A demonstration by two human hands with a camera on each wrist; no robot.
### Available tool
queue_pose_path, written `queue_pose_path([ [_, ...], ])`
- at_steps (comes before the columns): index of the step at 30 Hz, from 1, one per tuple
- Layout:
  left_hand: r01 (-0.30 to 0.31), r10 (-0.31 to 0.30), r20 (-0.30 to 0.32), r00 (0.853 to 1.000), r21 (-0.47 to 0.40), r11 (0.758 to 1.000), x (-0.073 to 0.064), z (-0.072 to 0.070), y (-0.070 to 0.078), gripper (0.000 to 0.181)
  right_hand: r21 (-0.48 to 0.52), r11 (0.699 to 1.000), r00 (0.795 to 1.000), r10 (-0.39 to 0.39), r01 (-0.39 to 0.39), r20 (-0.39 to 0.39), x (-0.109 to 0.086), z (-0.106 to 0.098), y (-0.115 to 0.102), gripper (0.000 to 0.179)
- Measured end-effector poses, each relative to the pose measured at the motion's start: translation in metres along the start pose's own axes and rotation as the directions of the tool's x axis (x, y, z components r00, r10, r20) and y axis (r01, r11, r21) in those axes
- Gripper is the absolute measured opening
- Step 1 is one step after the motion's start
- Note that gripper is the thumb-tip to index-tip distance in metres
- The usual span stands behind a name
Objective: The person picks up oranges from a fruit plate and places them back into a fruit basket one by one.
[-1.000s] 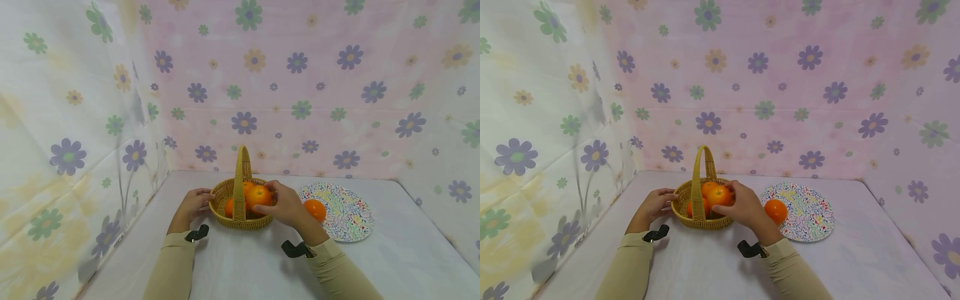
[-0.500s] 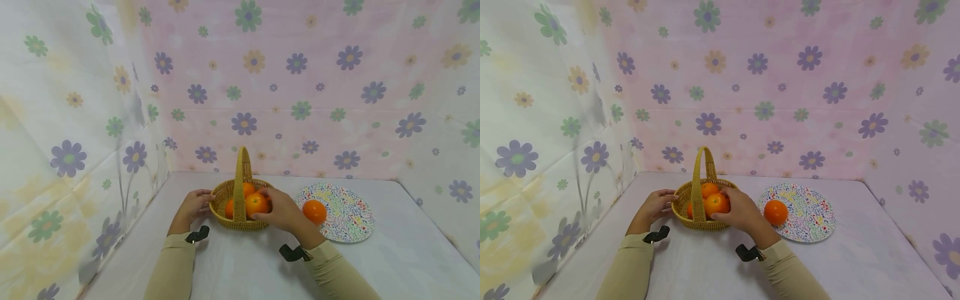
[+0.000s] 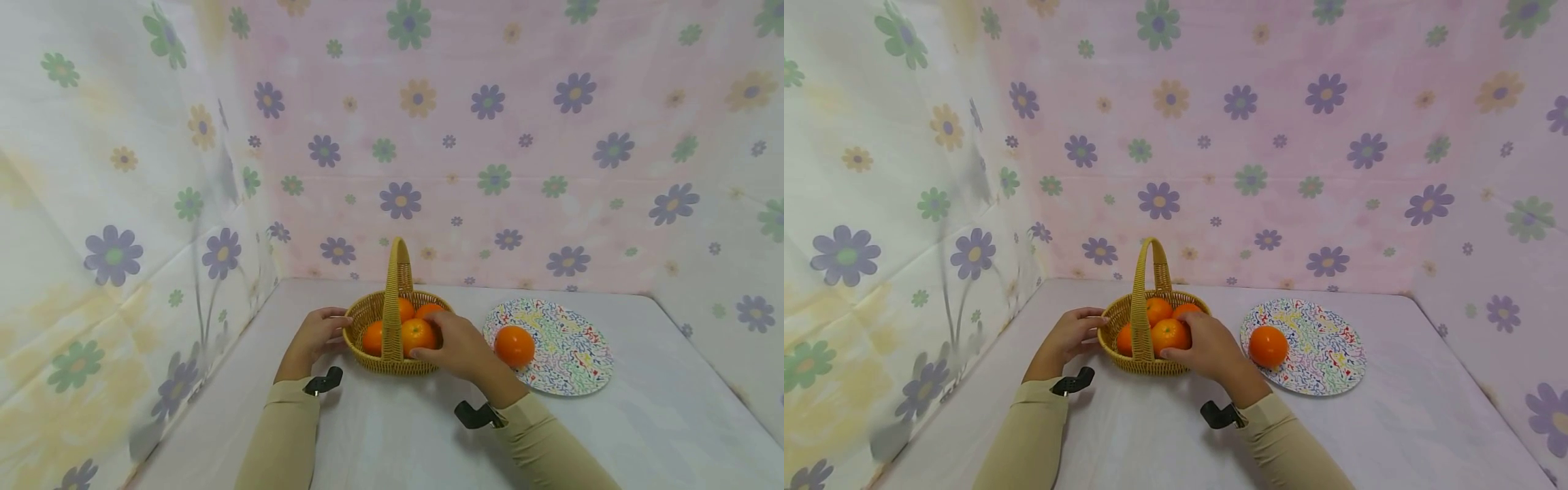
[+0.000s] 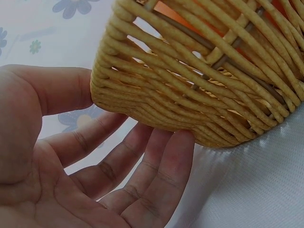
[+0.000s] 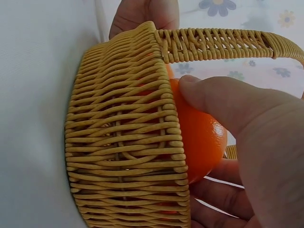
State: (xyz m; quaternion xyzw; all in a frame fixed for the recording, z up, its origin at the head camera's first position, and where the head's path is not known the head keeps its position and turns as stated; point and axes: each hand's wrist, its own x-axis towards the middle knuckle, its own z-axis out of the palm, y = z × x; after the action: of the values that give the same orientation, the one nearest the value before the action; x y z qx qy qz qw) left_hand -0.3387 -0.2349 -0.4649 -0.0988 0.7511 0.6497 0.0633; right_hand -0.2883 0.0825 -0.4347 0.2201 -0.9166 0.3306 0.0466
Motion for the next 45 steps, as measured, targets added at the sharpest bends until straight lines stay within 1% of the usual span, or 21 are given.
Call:
queue_pose_path([
  [6, -0.004, 0.004, 0.0, 1.0, 0.001, 1.0, 0.0, 0.0, 0.001, 0.044, -0.033, 0.999, 1.0, 0.015, -0.014, 0.014, -0.001, 0.001, -0.001, 0.06],
  [13, 0.002, -0.002, 0.003, 1.0, -0.002, 1.0, 0.0, 0.001, 0.001, 0.045, -0.049, 0.999, 0.999, 0.026, -0.025, 0.019, -0.001, 0.002, 0.001, 0.056],
  [24, -0.003, 0.003, 0.001, 1.0, 0.005, 1.0, 0.0, 0.001, 0.002, 0.046, -0.11, 0.994, 1.0, 0.003, 0.0, 0.026, 0.001, 0.003, 0.003, 0.056],
  [30, 0.004, -0.004, 0.0, 1.0, -0.003, 1.0, 0.0, 0.002, 0.004, 0.045, -0.122, 0.992, 1.0, -0.006, 0.007, 0.013, 0.001, 0.004, 0.003, 0.048],
  [34, 0.009, -0.009, -0.003, 1.0, -0.002, 1.0, 0.0, 0.002, 0.005, 0.045, -0.129, 0.992, 1.0, -0.008, 0.011, 0.021, 0.001, 0.003, 0.003, 0.044],
  [40, 0.023, -0.023, -0.009, 1.0, 0.008, 1.0, -0.001, 0.002, 0.004, 0.045, -0.107, 0.994, 0.998, -0.023, 0.029, 0.055, 0.0, -0.006, 0.001, 0.035],
  [45, 0.023, -0.023, -0.005, 1.0, 0.005, 1.0, -0.002, 0.0, 0.001, 0.046, -0.109, 0.994, 0.997, 0.015, -0.006, 0.076, -0.001, -0.02, 0.004, 0.035],
])
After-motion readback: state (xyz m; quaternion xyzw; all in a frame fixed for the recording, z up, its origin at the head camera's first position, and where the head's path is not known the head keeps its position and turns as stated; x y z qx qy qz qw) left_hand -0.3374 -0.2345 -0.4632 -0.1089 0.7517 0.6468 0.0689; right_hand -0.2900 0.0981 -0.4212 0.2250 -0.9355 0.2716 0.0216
